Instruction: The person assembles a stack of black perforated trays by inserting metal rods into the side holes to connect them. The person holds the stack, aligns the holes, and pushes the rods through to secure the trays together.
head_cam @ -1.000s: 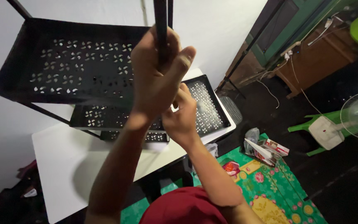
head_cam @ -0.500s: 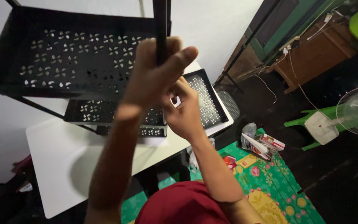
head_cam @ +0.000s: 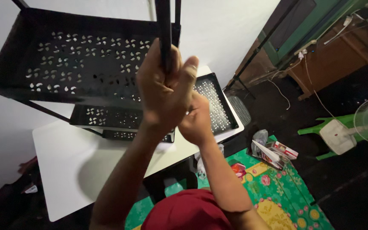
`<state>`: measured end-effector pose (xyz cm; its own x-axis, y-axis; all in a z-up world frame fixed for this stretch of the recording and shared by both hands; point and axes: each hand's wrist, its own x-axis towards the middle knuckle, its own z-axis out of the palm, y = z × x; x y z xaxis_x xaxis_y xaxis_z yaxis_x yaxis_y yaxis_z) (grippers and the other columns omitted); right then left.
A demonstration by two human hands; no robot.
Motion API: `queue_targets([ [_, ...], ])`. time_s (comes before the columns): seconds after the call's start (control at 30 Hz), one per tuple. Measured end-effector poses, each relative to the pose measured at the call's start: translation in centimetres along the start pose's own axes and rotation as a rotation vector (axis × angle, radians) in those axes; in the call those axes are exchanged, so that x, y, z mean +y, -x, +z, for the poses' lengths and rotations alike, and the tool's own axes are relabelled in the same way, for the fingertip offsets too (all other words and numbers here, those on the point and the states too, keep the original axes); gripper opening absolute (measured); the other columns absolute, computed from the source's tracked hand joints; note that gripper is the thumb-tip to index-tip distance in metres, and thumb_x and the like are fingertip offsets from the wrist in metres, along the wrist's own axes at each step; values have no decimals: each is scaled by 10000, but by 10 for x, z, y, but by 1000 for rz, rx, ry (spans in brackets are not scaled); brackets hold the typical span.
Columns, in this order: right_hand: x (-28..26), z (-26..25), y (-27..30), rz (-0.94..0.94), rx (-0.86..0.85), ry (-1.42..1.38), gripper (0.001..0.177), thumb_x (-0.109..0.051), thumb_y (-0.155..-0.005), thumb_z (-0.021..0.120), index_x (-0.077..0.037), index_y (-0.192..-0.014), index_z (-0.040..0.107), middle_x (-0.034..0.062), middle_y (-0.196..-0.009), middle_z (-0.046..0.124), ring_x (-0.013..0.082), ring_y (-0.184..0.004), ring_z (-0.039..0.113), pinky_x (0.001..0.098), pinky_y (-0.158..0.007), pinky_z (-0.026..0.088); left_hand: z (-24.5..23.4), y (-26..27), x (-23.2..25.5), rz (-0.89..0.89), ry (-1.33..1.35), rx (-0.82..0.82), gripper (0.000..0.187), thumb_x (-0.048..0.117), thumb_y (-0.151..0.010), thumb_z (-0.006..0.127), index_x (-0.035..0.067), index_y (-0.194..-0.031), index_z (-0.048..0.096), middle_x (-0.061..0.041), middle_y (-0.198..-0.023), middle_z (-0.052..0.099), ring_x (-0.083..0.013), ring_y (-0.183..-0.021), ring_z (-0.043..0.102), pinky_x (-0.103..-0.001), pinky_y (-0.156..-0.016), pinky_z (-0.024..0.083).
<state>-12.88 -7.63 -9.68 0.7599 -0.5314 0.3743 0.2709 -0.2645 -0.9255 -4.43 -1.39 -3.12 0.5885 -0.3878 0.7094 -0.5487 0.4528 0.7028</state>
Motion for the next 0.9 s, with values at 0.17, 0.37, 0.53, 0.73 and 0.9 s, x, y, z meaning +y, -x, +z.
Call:
queue_targets([
  [0.17,7,-13,-4,13,-153,-200,248,57,-902,653,12,-1144,684,54,-1151,695,111,-1080,643,287,-947,534,-17,-14,-5,-80,163,-218,283,126,-1053,709,120,-845,517,60,-615,449,-44,-501,412,-208,-457,308],
  [0.37,19,0,-1,-69,-6,-259,78,5,-961,747,17,-948,671,72,-984,707,88,-893,628,283,-811,524,-9,-10,1,67,76,-114,205,110,-1031,690,103,-1064,489,50,-736,431,-53,-573,424,-213,-485,344],
  [0.53,15,-8,-6,-73,-15,-268,144,-112,-942,756,10,-1012,725,51,-928,715,97,-835,657,261,-749,534,5,1,13,214,22,-39,530,66,-970,669,103,-1343,294,18,-890,406,-66,-671,394,-213,-529,295],
  [0.73,-6,1,-12,48,-8,-190,118,-110,-995,648,-2,-1029,681,40,-899,682,92,-778,645,249,-658,514,2,1,-3,92,30,13,297,70,-1020,676,100,-1213,452,34,-812,474,-51,-631,433,-207,-547,341],
  [0.9,-18,-1,-14,-196,-108,207,188,34,-948,621,40,-1129,670,55,-957,638,111,-836,613,250,-717,511,-11,-11,-14,53,34,-101,207,136,-1033,717,92,-918,551,64,-670,491,-12,-543,435,-189,-503,323],
])
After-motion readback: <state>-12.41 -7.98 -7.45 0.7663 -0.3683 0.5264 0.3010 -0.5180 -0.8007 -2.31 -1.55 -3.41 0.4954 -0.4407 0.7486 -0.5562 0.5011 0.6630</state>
